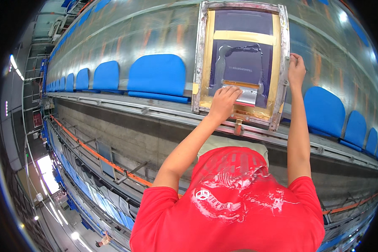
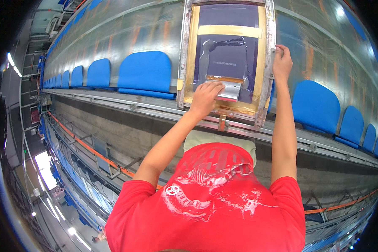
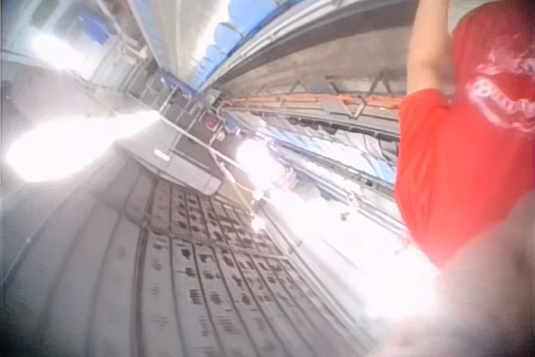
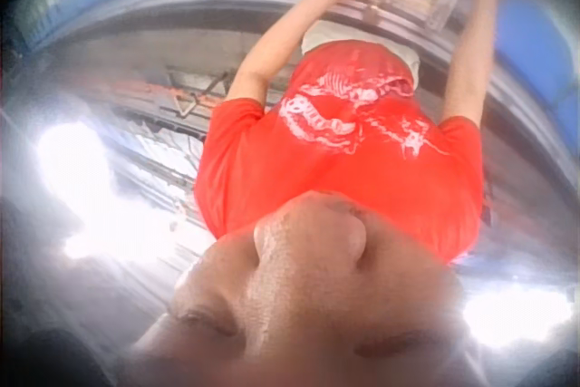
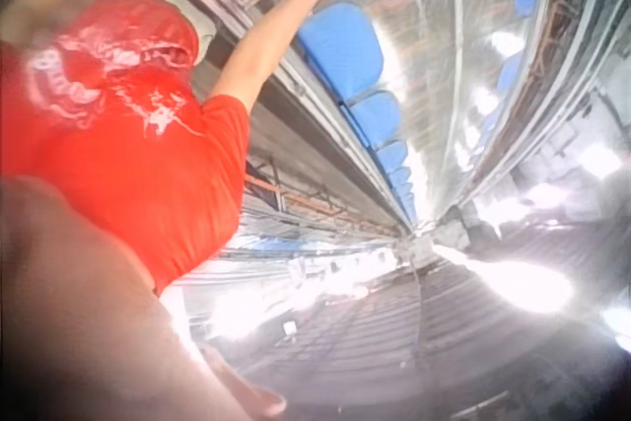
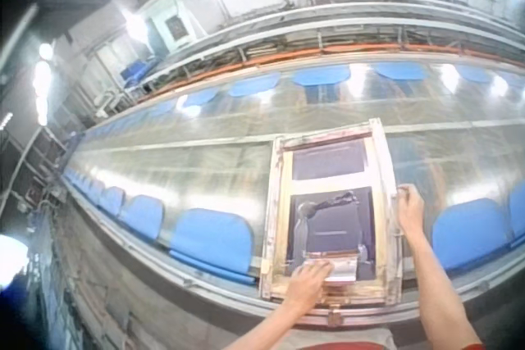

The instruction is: The person performs screen printing by repeatedly pulling a squeegee across a screen frame to transfer purple ink onto a t-shirt. The person briefly walks to a nearby table to add more ink from a bottle before resuming printing.

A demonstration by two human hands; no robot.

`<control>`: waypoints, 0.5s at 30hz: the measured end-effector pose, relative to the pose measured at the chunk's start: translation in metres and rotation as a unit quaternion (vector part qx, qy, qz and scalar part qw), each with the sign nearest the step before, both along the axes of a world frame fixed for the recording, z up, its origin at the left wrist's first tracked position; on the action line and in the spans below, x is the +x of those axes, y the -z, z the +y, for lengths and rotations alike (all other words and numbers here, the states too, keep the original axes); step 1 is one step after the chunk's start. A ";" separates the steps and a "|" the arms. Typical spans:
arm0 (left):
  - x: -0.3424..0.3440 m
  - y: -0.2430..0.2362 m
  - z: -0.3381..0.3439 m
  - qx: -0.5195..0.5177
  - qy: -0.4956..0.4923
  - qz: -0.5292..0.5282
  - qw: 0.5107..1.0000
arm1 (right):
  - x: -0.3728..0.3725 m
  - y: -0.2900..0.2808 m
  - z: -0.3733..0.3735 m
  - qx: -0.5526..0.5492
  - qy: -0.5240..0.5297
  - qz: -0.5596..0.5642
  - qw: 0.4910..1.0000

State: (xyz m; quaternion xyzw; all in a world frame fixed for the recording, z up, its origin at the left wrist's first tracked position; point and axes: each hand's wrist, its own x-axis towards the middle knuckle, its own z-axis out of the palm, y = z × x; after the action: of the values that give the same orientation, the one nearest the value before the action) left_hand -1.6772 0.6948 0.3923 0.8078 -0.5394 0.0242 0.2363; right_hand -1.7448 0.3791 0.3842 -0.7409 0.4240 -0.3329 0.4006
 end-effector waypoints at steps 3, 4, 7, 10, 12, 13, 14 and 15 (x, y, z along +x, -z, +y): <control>0.019 -0.014 0.031 0.009 -0.029 0.007 1.000 | 0.032 -0.006 0.035 -0.073 -0.006 -0.039 0.997; 0.041 -0.013 0.046 0.018 -0.028 0.010 0.999 | 0.055 0.005 0.051 -0.112 -0.001 -0.062 0.992; 0.105 -0.005 0.109 0.038 -0.050 0.008 0.998 | 0.125 0.019 0.117 -0.046 -0.026 -0.089 0.995; 0.165 -0.003 0.176 0.078 -0.060 0.013 0.995 | 0.184 0.023 0.190 0.002 -0.016 -0.069 0.998; 0.197 -0.004 0.204 0.081 -0.052 -0.006 0.995 | 0.207 0.026 0.223 0.020 -0.010 -0.054 0.998; 0.203 -0.004 0.213 0.086 -0.054 -0.008 0.995 | 0.212 0.028 0.232 0.025 -0.009 -0.053 0.998; 0.207 -0.002 0.220 0.092 -0.055 -0.010 0.994 | 0.217 0.030 0.238 0.031 -0.007 -0.052 0.998; 0.208 -0.001 0.225 0.100 -0.058 -0.014 0.993 | 0.221 0.032 0.241 0.031 -0.009 -0.058 0.998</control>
State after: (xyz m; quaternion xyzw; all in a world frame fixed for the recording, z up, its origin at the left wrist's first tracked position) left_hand -1.4689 0.9194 0.3931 0.8567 -0.4951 -0.0047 0.1445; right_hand -1.5242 0.6200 0.3517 -0.7116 0.4035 -0.3580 0.4502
